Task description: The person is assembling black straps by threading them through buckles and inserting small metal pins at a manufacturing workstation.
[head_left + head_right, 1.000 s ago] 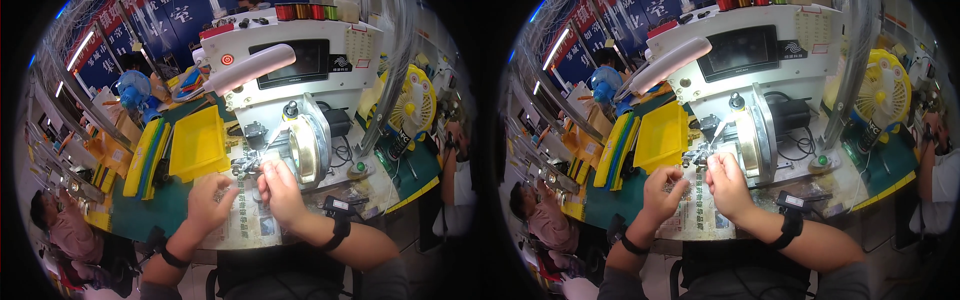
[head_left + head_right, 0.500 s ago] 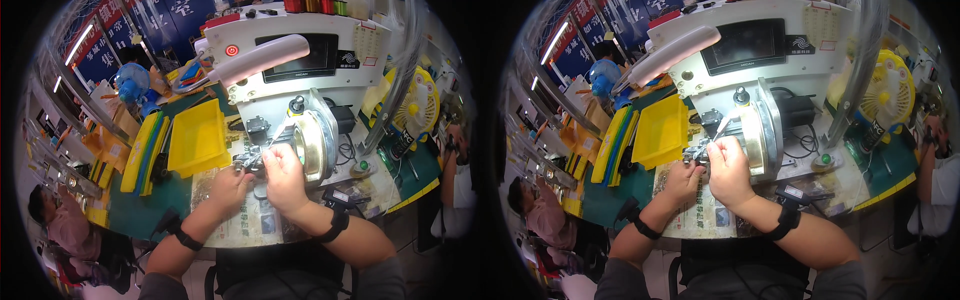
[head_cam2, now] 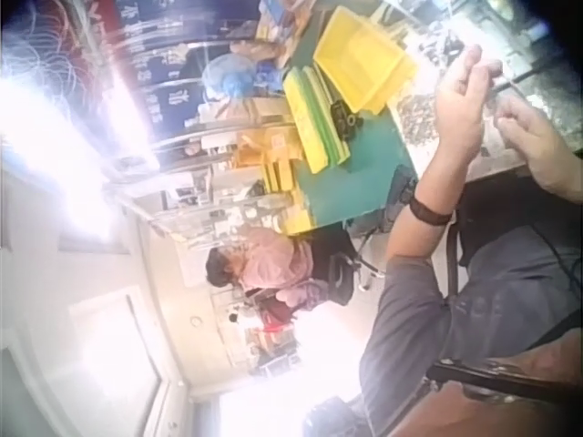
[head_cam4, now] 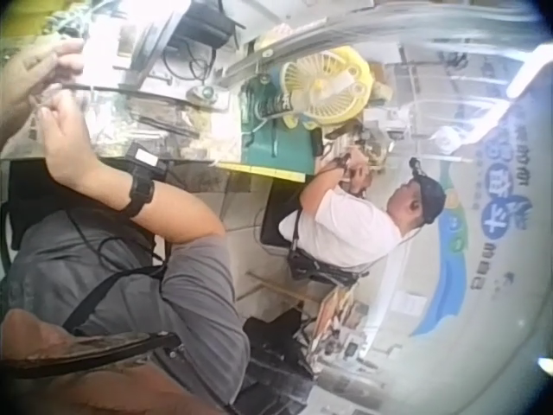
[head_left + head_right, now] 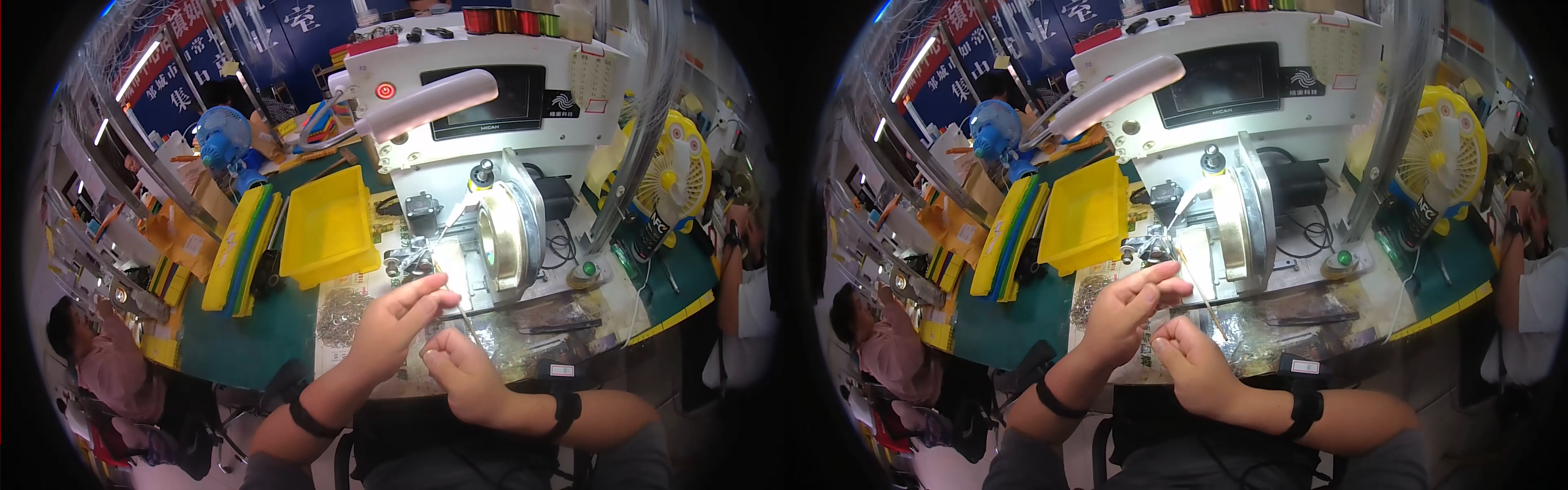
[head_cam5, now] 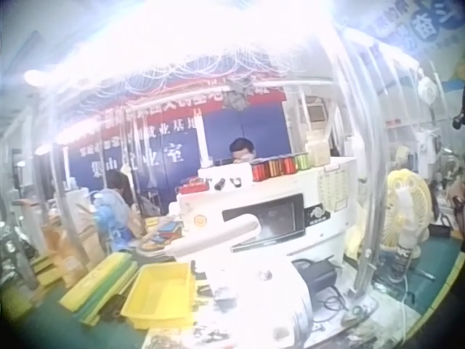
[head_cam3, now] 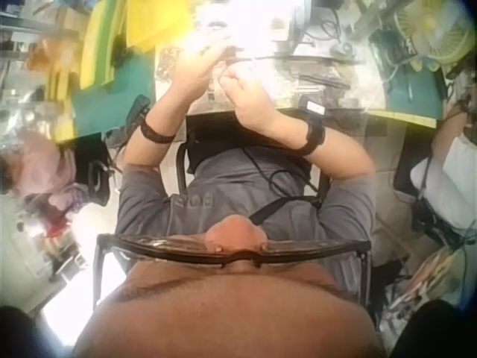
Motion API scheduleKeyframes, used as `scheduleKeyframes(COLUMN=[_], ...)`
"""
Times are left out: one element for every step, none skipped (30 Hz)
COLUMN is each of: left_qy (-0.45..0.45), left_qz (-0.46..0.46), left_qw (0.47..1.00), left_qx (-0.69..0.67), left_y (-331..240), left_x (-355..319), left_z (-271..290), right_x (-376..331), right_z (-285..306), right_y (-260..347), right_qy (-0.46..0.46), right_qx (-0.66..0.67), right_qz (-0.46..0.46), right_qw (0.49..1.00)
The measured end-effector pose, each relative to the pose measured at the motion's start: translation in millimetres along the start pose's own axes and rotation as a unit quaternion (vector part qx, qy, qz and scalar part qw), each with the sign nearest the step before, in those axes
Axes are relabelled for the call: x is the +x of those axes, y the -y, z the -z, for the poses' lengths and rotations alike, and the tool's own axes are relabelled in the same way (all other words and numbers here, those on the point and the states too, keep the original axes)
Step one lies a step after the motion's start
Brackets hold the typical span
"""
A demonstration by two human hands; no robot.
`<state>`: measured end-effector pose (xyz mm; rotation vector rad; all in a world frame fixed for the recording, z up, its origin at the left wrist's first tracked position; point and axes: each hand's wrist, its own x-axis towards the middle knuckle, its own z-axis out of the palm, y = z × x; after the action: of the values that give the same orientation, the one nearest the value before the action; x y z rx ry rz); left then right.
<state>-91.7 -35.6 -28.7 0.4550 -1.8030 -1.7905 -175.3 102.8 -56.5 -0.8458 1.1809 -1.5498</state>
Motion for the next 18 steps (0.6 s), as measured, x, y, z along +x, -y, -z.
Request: scheduleKeyframes(left_qy=[0.02, 0.034, 0.034, 0.033, 0.026, 0.017, 0.014, 0.034, 0.053, 0.066, 0.066, 0.113, 0.159, 0.15, 0.149, 0.054, -0.038, -0.06], left_qz=[0.055, 0.049, 0.048, 0.029, 0.009, -0.017, -0.015, -0.119, -0.221, -0.266, -0.267, -0.269, -0.268, -0.278, -0.277, -0.284, -0.289, -0.271], left_qw=[0.995, 0.995, 0.995, 0.999, 0.988, 0.992, 0.992, 0.968, 0.924, 0.891, 0.89, 0.863, 0.833, 0.828, 0.828, 0.843, 0.852, 0.871], left_qx=[-0.079, -0.084, -0.084, 0.032, 0.151, 0.121, 0.123, 0.217, 0.307, 0.363, 0.364, 0.412, 0.458, 0.464, 0.464, 0.453, 0.434, 0.406], left_y=[-1.3, 2.0, -5.8, -14.4, -20.4, -14.3, -13.5, -11.9, -9.8, -7.6, -10.3, -15.0, -18.4, -22.3, -25.9, -31.7, -36.0, -40.5], left_x=[3.0, 3.4, -3.9, -11.9, -22.2, -28.8, -31.4, -30.0, -28.8, -27.6, -29.7, -33.0, -35.9, -37.0, -32.4, -22.2, -8.3, 12.1], left_z=[-2.0, 6.2, 11.0, 11.8, 13.9, 16.2, 17.3, 15.3, 13.3, 10.3, 9.1, 7.3, 7.2, 12.9, 21.5, 30.0, 33.5, 33.9], right_x=[-1.3, -2.8, -3.6, 0.1, 6.7, 12.7, 19.6, 29.3, 37.6, 48.2, 49.1, 49.7, 50.6, 47.2, 49.9, 55.2, 59.3, 66.5], right_z=[1.8, 5.5, 8.3, 14.3, 17.6, 20.5, 18.6, 17.2, 13.5, 6.8, 6.0, 5.4, 4.1, 7.1, 11.4, 16.9, 22.3, 27.5], right_y=[0.5, 0.7, 0.7, -0.4, 1.1, 5.0, 11.3, 20.1, 26.0, 26.1, 27.9, 29.9, 30.2, 31.6, 26.7, 17.8, 9.5, 8.1], right_qy=[0.0, -0.004, -0.008, -0.015, -0.038, -0.06, -0.057, -0.063, -0.068, -0.083, -0.081, -0.067, -0.053, -0.044, -0.043, -0.064, -0.088, -0.099], right_qx=[-0.002, -0.014, -0.026, -0.028, 0.002, 0.032, 0.034, 0.1, 0.166, 0.189, 0.189, 0.217, 0.245, 0.268, 0.268, 0.262, 0.254, 0.244], right_qz=[0.0, -0.002, -0.003, -0.004, 0.009, 0.023, 0.021, -0.011, -0.042, -0.016, -0.014, 0.008, 0.027, -0.021, -0.023, -0.047, -0.072, -0.08], right_qw=[1.0, 1.0, 1.0, 0.999, 0.999, 0.997, 0.998, 0.993, 0.983, 0.978, 0.978, 0.974, 0.968, 0.962, 0.962, 0.962, 0.961, 0.961])
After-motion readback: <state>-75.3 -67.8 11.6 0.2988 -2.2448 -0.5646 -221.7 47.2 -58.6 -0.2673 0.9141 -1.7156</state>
